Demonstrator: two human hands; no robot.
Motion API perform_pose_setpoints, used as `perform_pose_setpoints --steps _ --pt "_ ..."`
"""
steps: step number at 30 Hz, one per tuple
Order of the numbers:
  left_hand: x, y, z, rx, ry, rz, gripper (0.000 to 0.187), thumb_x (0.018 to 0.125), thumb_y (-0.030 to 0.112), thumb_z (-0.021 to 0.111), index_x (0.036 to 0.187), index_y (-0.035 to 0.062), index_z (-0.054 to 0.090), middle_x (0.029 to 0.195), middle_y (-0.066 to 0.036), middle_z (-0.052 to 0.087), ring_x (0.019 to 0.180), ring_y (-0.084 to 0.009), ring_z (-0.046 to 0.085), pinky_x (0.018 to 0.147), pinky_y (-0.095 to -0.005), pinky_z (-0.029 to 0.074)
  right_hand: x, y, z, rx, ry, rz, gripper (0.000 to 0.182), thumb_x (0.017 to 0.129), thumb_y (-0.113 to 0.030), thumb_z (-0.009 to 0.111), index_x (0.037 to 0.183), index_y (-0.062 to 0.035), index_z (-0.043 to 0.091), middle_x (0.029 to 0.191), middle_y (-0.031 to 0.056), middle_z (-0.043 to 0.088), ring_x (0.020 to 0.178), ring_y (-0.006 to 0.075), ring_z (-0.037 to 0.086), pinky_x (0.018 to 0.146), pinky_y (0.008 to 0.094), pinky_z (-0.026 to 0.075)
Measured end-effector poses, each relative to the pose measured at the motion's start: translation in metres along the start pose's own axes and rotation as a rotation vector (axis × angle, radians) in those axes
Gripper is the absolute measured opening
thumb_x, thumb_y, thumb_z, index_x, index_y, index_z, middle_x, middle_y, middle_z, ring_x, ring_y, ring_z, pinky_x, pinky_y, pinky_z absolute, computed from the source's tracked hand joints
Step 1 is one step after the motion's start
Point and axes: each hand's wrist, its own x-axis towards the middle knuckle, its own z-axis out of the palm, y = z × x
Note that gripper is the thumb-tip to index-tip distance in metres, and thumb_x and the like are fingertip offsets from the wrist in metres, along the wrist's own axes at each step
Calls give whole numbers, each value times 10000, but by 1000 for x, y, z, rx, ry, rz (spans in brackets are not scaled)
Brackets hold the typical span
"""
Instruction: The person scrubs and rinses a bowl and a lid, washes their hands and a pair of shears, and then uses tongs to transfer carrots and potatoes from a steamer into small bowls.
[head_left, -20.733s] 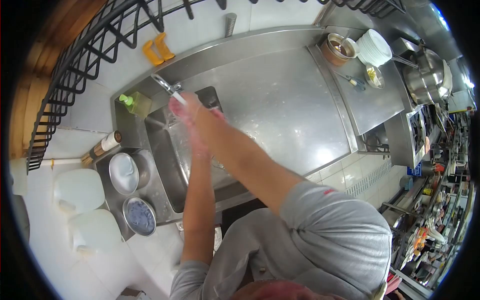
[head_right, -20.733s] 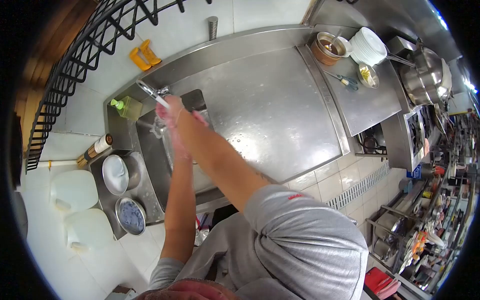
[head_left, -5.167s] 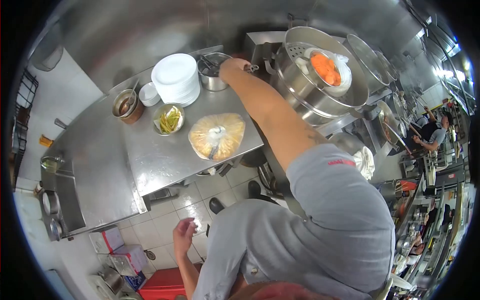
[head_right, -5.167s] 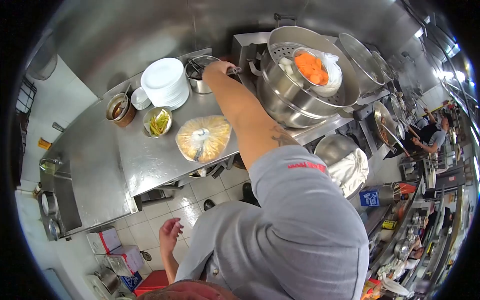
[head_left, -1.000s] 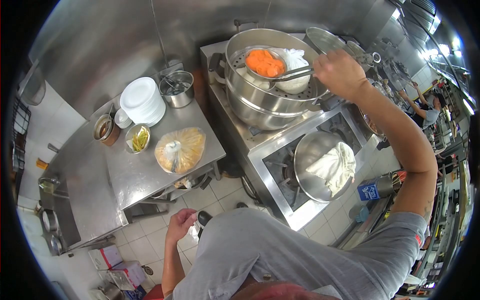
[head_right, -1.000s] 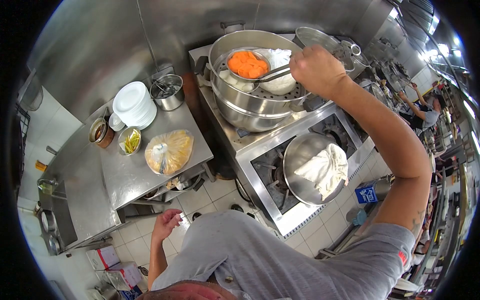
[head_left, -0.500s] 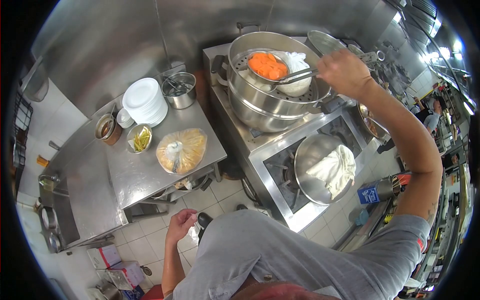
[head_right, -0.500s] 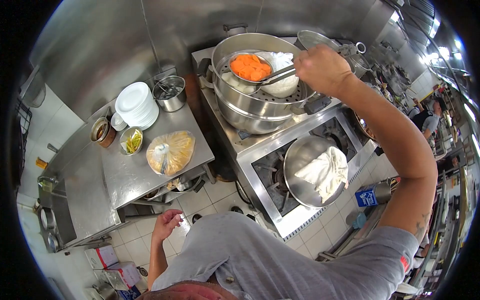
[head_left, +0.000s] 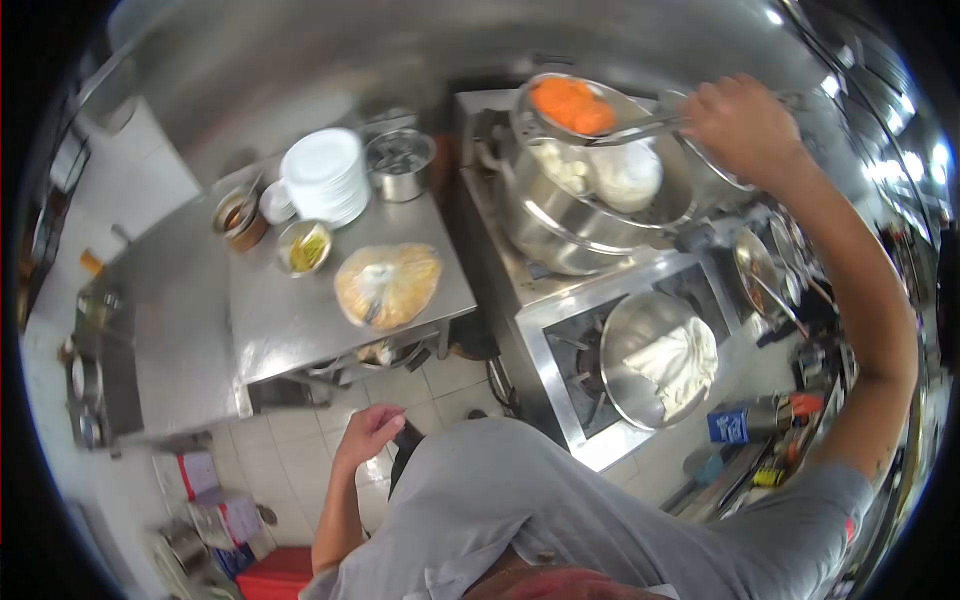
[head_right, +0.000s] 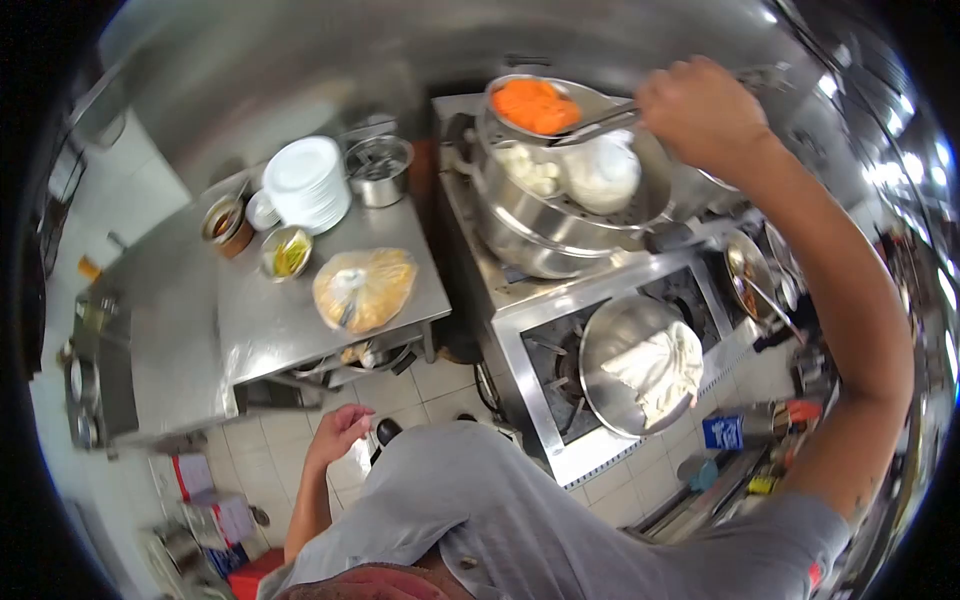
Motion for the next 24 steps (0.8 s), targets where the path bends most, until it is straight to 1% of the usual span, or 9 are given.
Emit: perform_pose_setpoints --steps 2,5,8,10,15,16,19,22,24 --pt "-4 1 -1 -18 18 -11 398 955 354 697 1129 -3 678 864 -48 711 764 -100 644 701 -266 534 15 0 -16 4 32 18 278 889 -344 677 919 -69 650 880 55 657 875 230 665 806 367 508" --pt "-8 -9 -7 -4 17 12 396 984 327 675 1186 -13 654 875 -31 693 789 -89 631 724 -256 526 39 -5 -42 31 100 7 268 862 -323 708 902 -69 633 860 62 642 864 237 658 800 382 507" --pt "-21 -15 -14 -20 78 40 383 976 323 689 1171 -6 665 875 -24 692 784 -79 620 718 -254 519 69 -18 -68 60 163 -34 259 840 -300 726 898 -69 623 844 64 629 845 240 647 784 385 501" --pt "-32 -11 -20 -8 104 6 377 974 329 692 1159 1 674 867 -21 691 783 -79 616 721 -257 517 88 -30 -87 76 209 -58 257 832 -292 729 898 -69 619 836 61 620 834 238 639 773 382 496" --pt "-60 -29 -34 -4 192 11 373 970 348 698 1143 18 687 857 -26 698 787 -83 614 733 -265 519 148 -76 -137 149 382 -160 249 838 -294 715 883 -71 616 820 52 599 823 231 626 752 366 486" --pt "-67 -29 -37 -21 203 8 375 970 351 697 1145 19 687 861 -28 700 787 -84 614 735 -266 520 161 -87 -147 151 403 -191 233 862 -298 694 892 -77 626 830 52 610 833 222 636 744 362 487" --pt "-86 -40 -48 -71 242 10 388 973 360 692 1156 18 683 884 -33 706 790 -86 617 743 -269 522 199 -128 -171 157 542 -233 166 842 -240 684 876 -81 649 812 50 633 803 211 649 729 353 492" --pt "-107 -50 -57 -127 313 22 396 979 362 683 1169 14 673 905 -33 707 798 -87 621 752 -268 522 241 -170 -189 178 641 -301 110 779 -172 680 836 -78 673 773 55 659 745 206 664 705 346 500" --pt "-122 -57 -63 -148 352 3 399 985 360 674 1180 12 664 909 -32 705 806 -86 623 757 -265 521 269 -203 -195 193 673 -340 98 777 -172 674 810 -83 647 757 52 625 730 209 641 681 346 484"
